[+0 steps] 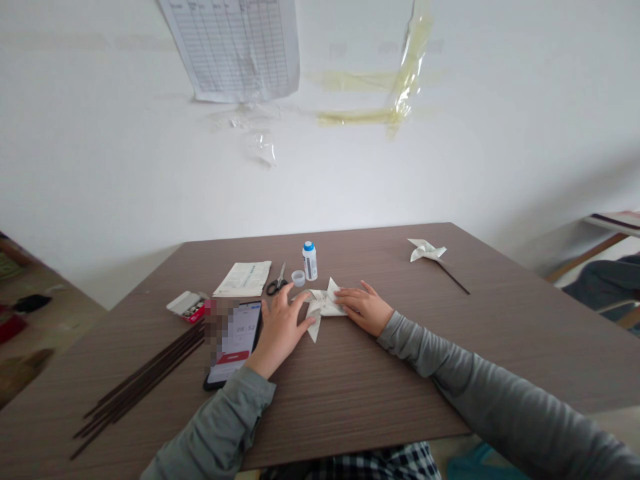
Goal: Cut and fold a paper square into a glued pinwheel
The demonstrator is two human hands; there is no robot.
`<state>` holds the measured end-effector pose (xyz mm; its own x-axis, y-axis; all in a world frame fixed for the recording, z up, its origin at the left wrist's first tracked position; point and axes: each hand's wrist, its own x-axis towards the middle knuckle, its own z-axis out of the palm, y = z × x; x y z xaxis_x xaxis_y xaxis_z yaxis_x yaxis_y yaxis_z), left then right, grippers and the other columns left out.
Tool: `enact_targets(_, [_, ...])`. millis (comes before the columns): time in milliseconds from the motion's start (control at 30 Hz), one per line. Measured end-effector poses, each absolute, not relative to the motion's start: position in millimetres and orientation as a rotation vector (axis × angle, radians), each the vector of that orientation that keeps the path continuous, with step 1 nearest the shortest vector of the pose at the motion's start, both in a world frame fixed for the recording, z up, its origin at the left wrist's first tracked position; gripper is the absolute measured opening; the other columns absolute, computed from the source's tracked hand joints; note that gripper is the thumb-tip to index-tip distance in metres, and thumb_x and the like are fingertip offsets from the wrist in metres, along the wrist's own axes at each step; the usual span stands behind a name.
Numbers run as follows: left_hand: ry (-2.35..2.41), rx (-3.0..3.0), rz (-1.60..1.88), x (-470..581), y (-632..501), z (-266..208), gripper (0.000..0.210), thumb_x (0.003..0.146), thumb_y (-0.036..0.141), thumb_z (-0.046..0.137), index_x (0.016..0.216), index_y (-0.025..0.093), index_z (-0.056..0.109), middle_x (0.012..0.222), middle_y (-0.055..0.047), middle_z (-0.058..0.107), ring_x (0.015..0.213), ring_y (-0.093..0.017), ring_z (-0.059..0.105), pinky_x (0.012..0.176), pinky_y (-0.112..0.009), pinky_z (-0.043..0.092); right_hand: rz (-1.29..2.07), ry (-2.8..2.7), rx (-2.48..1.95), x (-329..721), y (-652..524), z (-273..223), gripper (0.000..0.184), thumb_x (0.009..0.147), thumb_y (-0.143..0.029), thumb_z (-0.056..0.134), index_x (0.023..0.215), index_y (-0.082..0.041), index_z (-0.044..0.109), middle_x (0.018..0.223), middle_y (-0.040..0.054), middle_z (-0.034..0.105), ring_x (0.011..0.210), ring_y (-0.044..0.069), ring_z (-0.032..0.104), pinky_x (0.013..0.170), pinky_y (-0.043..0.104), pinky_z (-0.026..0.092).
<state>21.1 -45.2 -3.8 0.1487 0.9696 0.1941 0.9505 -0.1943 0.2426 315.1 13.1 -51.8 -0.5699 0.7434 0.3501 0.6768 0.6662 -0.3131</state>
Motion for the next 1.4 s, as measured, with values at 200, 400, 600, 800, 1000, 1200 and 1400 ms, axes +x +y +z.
enact_targets(200, [1.944,2.36,0.577,20.7,-44.1,-6.8,0.05,0.117,0.028,0.083,0.166,0.035,0.087,0.188,-0.019,0.071,0.178,-0.05,0.065,0.148,-0.088,0.049,0.145,-2.462,-1.137,311.8,9.0,-48.4,0.029,0.125,-0.028,0.075,0.142,-0.035,0.099,0.157,0.0119,0.096,0.15,0.035,0.087,0.15,0.077,0.05])
enact_targets(400, [1.936,2.374,0.613,22.5,-43.7,-7.1,0.046,0.119,0.027,0.075,0.163,0.03,0.089,0.184,-0.022,0.075,0.176,-0.05,0.068,0.146,-0.086,0.053,0.06,-2.455,-1.115,309.7,5.2,-46.2,0.024,0.126,-0.031,0.08,0.135,-0.034,0.102,0.137,0.0111,0.096,0.132,0.033,0.087,0.143,0.067,0.054])
enact_targets(600, [1.914,2.354,0.617,23.2,-45.0,-8.3,0.047,0.115,0.023,0.075,0.158,0.034,0.091,0.179,-0.016,0.08,0.169,-0.047,0.073,0.146,-0.081,0.055,0.076,-2.445,-1.098,309.8,4.0,-46.3,0.026,0.125,-0.032,0.08,0.142,-0.033,0.1,0.141,0.014,0.093,0.131,0.034,0.082,0.132,0.061,0.059])
enact_targets(800, [1.904,2.323,0.602,27.8,-48.4,-2.4,0.046,0.117,0.02,0.075,0.157,0.032,0.093,0.173,-0.017,0.084,0.168,-0.047,0.075,0.148,-0.081,0.053,0.101,-2.445,-1.155,311.4,4.2,-44.5,0.025,0.123,-0.027,0.082,0.14,-0.031,0.099,0.148,0.0142,0.094,0.139,0.035,0.084,0.142,0.069,0.053])
enact_targets(1000, [1.892,2.306,0.558,29.8,-49.6,3.0,0.045,0.12,0.02,0.072,0.158,0.032,0.092,0.172,-0.016,0.087,0.17,-0.045,0.075,0.15,-0.081,0.051,0.07,-2.446,-1.166,313.8,4.9,-44.3,0.019,0.12,-0.031,0.085,0.13,-0.032,0.101,0.128,0.0107,0.095,0.125,0.033,0.085,0.138,0.065,0.054])
enact_targets(1200, [1.841,2.302,0.522,30.8,-50.5,4.9,0.044,0.122,0.028,0.073,0.162,0.032,0.089,0.173,-0.015,0.088,0.17,-0.045,0.074,0.151,-0.082,0.049,0.056,-2.448,-1.104,314.1,6.4,-49.3,0.017,0.12,-0.029,0.085,0.122,-0.032,0.101,0.117,0.0076,0.093,0.113,0.029,0.084,0.129,0.056,0.056])
enact_targets(1400, [1.778,2.271,0.449,34.7,-55.0,12.6,0.05,0.118,0.033,0.084,0.168,0.035,0.086,0.181,-0.015,0.083,0.178,-0.047,0.069,0.156,-0.089,0.038,0.01,-2.428,-0.942,312.8,7.9,-57.2,0.013,0.118,-0.024,0.088,0.121,-0.028,0.1,0.112,0.0058,0.092,0.109,0.026,0.083,0.115,0.048,0.057])
